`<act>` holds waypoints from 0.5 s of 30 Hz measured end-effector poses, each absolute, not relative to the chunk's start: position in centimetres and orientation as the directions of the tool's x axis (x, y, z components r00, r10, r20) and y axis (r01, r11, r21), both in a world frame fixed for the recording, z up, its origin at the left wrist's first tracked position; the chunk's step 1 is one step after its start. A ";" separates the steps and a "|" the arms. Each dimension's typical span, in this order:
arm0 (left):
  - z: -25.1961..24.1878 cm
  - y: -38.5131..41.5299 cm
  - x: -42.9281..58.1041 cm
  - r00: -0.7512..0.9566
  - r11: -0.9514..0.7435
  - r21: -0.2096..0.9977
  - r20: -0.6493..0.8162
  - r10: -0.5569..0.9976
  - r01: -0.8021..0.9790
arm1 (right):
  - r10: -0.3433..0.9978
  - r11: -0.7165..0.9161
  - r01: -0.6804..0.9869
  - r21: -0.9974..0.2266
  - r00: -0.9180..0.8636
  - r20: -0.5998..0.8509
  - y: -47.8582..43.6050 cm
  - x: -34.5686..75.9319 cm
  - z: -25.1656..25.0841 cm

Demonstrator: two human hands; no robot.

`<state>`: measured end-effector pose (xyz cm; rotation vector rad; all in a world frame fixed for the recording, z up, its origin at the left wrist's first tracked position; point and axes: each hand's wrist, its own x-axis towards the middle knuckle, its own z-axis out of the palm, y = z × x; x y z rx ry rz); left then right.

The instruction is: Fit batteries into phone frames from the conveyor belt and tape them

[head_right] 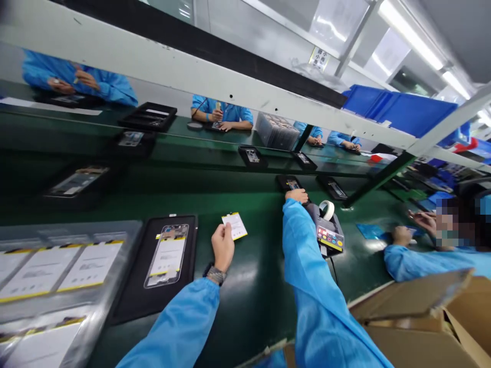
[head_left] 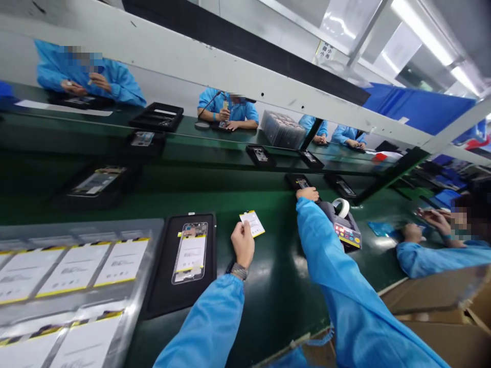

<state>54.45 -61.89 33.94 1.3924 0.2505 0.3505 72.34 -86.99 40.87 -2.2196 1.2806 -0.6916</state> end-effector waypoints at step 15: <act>34.2 -62.2 54.2 0.937 0.167 0.985 -0.027 0.347 -0.033 | -0.912 -0.407 -0.854 -0.324 0.399 0.093 -92.6 77.4 38.5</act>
